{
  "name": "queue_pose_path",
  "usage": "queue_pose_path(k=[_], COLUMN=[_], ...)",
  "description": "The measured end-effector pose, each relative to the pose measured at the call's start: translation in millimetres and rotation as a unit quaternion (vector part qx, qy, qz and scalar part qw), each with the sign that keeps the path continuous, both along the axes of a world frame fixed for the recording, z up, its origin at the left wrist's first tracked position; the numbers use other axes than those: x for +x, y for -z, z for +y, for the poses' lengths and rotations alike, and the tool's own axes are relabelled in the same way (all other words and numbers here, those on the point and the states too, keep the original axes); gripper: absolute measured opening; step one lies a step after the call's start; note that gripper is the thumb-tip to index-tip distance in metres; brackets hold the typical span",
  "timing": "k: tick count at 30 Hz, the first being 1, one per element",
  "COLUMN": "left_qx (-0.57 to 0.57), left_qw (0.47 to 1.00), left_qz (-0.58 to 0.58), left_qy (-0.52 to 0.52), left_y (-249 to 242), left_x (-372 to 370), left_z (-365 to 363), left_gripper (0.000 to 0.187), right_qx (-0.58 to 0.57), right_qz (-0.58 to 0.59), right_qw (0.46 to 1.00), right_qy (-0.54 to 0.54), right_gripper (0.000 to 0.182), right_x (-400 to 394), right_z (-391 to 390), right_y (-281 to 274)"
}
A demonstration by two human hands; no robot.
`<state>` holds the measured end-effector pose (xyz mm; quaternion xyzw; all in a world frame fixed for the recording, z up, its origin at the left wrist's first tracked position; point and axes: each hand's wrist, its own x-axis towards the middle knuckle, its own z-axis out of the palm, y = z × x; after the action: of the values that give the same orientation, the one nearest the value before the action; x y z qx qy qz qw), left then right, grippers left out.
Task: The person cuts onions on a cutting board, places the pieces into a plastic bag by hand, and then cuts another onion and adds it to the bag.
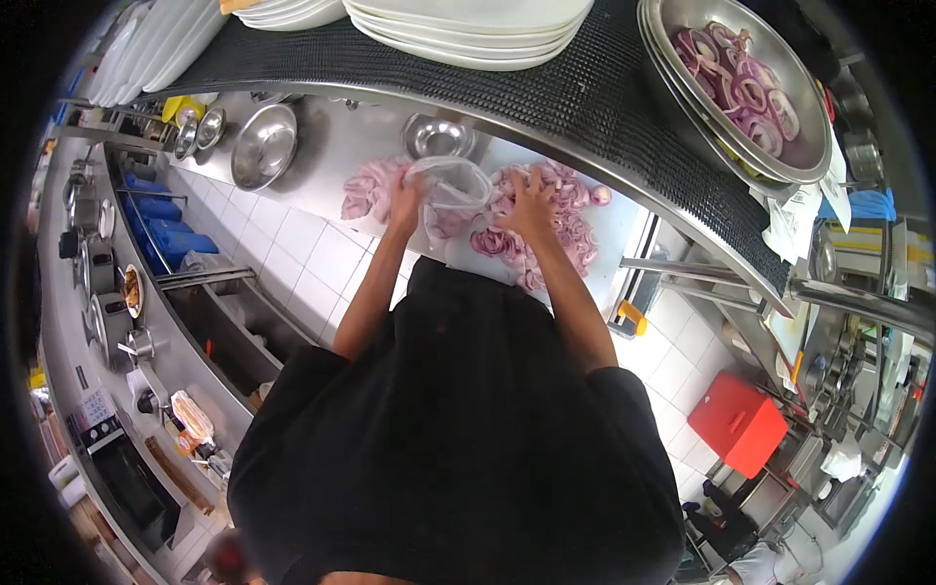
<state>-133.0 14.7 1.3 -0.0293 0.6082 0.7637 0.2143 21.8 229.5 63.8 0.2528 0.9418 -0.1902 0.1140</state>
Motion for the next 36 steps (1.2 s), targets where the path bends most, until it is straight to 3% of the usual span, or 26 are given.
queue_pose_path(k=[1, 2, 3, 6, 9, 11, 12, 13, 14, 15, 18, 21, 24, 28, 31, 32, 33, 34, 35, 36], left_qx=[-0.124, -0.245, -0.357, -0.351, -0.351, -0.422, -0.441, -0.356, -0.277, -0.211, -0.212, -0.098, -0.064, -0.094, -0.123, -0.095, -0.068, -0.061, -0.057, -0.057], left_qw=[0.977, 0.910, 0.801, 0.832, 0.880, 0.817, 0.868, 0.930, 0.958, 0.965, 0.974, 0.994, 0.996, 0.995, 0.990, 0.992, 0.994, 0.995, 0.996, 0.995], left_qz=[0.172, 0.334, 0.480, 0.429, 0.311, 0.375, 0.220, 0.071, 0.016, -0.065, -0.054, -0.037, -0.042, -0.004, -0.011, -0.014, -0.019, -0.012, -0.006, -0.017], left_qy=[-0.001, -0.009, -0.013, -0.019, -0.077, -0.120, -0.060, 0.065, 0.069, 0.141, 0.057, 0.003, 0.041, 0.043, 0.071, 0.078, 0.084, 0.082, 0.072, 0.084], left_y=[-5, -11, -19, -61, -73, 3, -33, -56, -22, -16, -37, -11, -55, -66, -89, -85, -79, -76, -74, -76], left_x=[-9, -18, -25, -22, -6, -10, 7, 16, 21, 22, 47, 50, 66, 80, 84, 84, 83, 82, 82, 81], left_z=[0, -4, -8, -14, -20, -25, -23, -25, -16, -10, 1, 6, -10, -15, -17, -15, -12, -9, -7, -5], left_gripper=[0.036, 0.038, 0.040, 0.056, 0.076, 0.088, 0.082, 0.072, 0.064, 0.059, 0.039, 0.040, 0.034, 0.034, 0.039, 0.040, 0.042, 0.042, 0.041, 0.041], right_qx=[-0.009, -0.018, -0.028, -0.025, -0.004, 0.025, 0.057, 0.038, 0.048, 0.042, 0.076, 0.034, -0.018, -0.107, -0.151, -0.162, -0.268, -0.258, -0.323, -0.374], right_qz=[0.007, 0.032, 0.058, 0.073, 0.063, 0.075, 0.152, 0.183, 0.164, 0.168, 0.103, 0.123, 0.149, 0.125, 0.143, 0.167, 0.181, 0.188, 0.238, 0.313], right_qw=[1.000, 0.999, 0.998, 0.997, 0.998, 0.997, 0.984, 0.978, 0.981, 0.979, 0.987, 0.985, 0.984, 0.986, 0.977, 0.970, 0.940, 0.940, 0.905, 0.859], right_qy=[0.001, -0.004, -0.005, 0.006, -0.004, -0.016, -0.069, -0.091, -0.096, -0.106, -0.099, -0.114, -0.097, -0.021, 0.039, 0.068, 0.107, 0.119, 0.138, 0.157], right_gripper=[0.117, 0.115, 0.112, 0.102, 0.093, 0.080, 0.076, 0.075, 0.074, 0.071, 0.064, 0.065, 0.067, 0.067, 0.074, 0.076, 0.082, 0.082, 0.078, 0.062], right_x=[0, 0, 2, 1, 5, 3, 8, 10, 8, 6, 5, 4, 12, 28, 36, 39, 39, 38, 37, 32], right_z=[2, 6, 12, 15, 23, 24, 29, 30, 37, 40, 35, 60, 72, 112, 105, 108, 97, 92, 93, 91], right_y=[0, 5, 15, 22, 28, 41, 55, 51, 63, 57, 31, 37, 33, 44, -5, -9, -38, -53, -49, -36])
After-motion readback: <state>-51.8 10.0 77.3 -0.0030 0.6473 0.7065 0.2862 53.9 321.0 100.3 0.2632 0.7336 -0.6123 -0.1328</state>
